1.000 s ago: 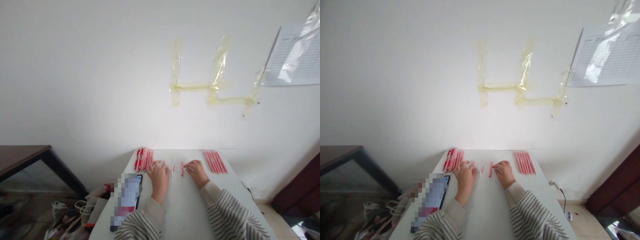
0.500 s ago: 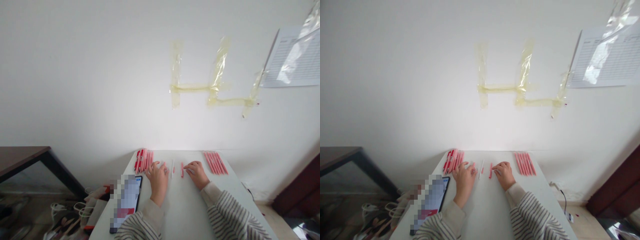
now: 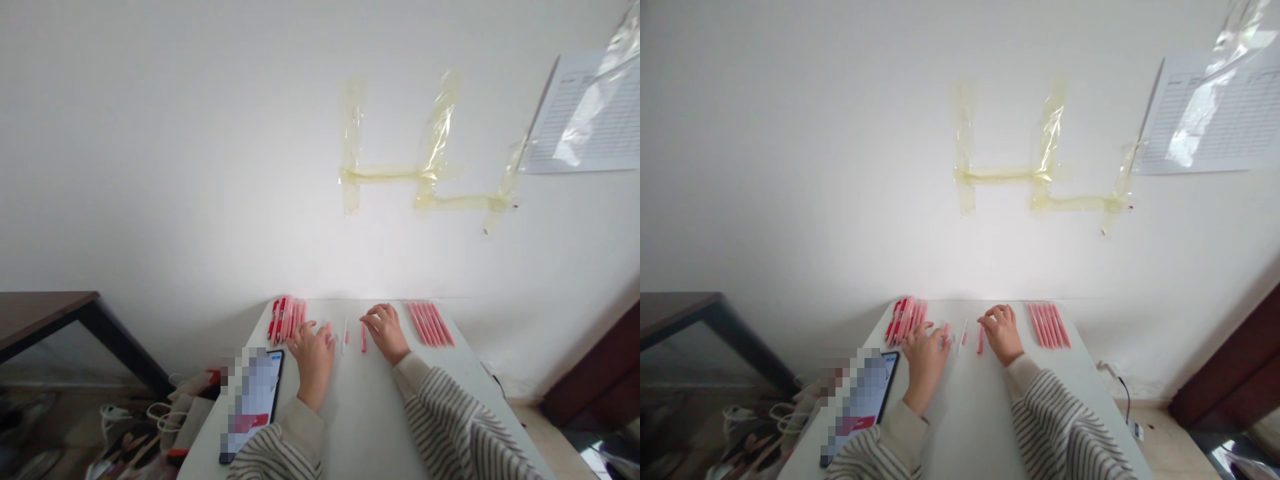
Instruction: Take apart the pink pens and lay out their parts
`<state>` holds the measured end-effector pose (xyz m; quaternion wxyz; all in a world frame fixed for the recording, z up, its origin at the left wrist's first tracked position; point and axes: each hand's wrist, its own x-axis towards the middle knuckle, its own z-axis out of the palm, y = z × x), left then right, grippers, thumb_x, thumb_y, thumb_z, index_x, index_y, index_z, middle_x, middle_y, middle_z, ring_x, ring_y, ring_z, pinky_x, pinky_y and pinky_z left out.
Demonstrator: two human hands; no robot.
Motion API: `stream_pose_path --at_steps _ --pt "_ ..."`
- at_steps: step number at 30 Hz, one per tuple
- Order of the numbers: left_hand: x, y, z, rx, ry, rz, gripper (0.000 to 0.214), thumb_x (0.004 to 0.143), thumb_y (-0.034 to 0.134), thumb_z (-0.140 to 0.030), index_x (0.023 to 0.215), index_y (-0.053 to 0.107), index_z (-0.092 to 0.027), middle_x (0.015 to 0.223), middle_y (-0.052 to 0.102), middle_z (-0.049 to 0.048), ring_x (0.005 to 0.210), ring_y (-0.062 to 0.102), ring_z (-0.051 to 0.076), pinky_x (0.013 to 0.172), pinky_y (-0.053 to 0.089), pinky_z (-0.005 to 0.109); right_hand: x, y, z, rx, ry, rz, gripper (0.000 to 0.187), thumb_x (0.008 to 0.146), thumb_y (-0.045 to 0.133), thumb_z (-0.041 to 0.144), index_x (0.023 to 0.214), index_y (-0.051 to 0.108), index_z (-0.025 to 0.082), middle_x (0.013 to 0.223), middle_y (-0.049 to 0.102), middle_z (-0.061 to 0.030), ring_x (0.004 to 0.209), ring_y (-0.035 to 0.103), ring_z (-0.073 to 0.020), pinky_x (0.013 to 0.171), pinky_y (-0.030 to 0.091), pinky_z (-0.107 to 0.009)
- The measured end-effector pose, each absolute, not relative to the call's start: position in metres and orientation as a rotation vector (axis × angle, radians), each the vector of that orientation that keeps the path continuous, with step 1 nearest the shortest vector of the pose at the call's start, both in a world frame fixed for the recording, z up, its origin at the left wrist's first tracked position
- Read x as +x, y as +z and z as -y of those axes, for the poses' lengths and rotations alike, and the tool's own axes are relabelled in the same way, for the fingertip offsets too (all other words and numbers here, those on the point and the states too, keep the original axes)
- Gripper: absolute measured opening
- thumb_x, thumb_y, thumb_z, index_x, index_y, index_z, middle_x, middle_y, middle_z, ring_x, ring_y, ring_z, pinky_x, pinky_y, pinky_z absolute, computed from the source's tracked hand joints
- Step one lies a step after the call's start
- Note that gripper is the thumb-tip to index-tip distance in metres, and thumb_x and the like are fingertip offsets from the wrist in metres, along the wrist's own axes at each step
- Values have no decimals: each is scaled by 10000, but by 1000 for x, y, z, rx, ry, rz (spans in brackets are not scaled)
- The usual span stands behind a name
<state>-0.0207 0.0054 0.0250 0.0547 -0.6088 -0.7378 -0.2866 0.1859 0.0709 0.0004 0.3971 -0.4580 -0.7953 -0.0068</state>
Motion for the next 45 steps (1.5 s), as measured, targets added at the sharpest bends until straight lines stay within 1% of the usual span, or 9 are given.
stream_pose_path --at_steps 5,12,18,22,25,28,30,34,45 --pt "-20 25 -4 -1864 -872 2242 145 793 676 -290 910 760 -300 1265 585 49 1243 425 305 1078 293 538 169 8 -89 -1124 59 2024 233 965 561 209 1062 760 283 1084 676 -79 1112 482 -258 1021 429 -460" --pt "-20 30 -1 -1870 -871 2225 154 811 663 -309 924 765 -290 1262 595 52 1226 439 303 1066 295 516 152 23 -102 -1169 220 2264 254 879 667 150 1017 790 325 1152 682 -55 1191 460 -276 1061 404 -506" --pt "-20 34 2 -1861 -866 2238 178 825 651 -309 957 770 -292 1266 602 59 1221 457 306 1063 304 512 151 26 -106 -1174 239 2343 255 862 703 161 981 805 362 1188 673 -47 1224 446 -283 1071 392 -507" --pt "-20 34 1 -1854 -866 2233 176 838 639 -301 955 770 -287 1266 607 62 1228 458 304 1057 310 500 150 23 -112 -1160 246 2356 222 856 716 168 916 818 356 1190 673 -48 1230 447 -285 1077 387 -495" --pt "-21 33 0 -1844 -874 2224 179 850 628 -301 956 772 -289 1254 616 63 1218 464 300 1048 315 495 150 22 -117 -1167 261 2369 192 849 724 169 881 826 328 1191 673 -57 1241 447 -288 1087 378 -479" --pt "-20 32 0 -1831 -898 2207 195 872 602 -306 957 776 -282 1239 625 70 1204 470 296 1044 313 494 150 21 -119 -1151 255 2382 165 858 717 184 880 828 304 1198 671 -68 1251 443 -287 1091 372 -461" --pt "-20 33 1 -1829 -911 2200 202 875 596 -300 958 778 -275 1232 628 76 1206 466 299 1044 309 497 150 21 -120 -1130 239 2390 170 864 709 186 875 826 308 1205 671 -64 1256 437 -280 1094 370 -455" --pt "-20 35 2 -1821 -933 2208 208 876 591 -296 956 781 -271 1214 634 80 1196 468 303 1038 313 501 151 19 -121 -1079 198 2399 174 876 700 200 871 818 327 1214 670 -47 1269 425 -274 1105 368 -461" --pt "-22 29 -2 -1796 -945 2178 226 894 578 -325 982 779 -272 1204 643 85 1192 472 311 1030 330 509 153 14 -120 -1048 67 2382 150 895 689 216 863 801 310 1253 649 -35 1296 410 -277 1112 372 -480"
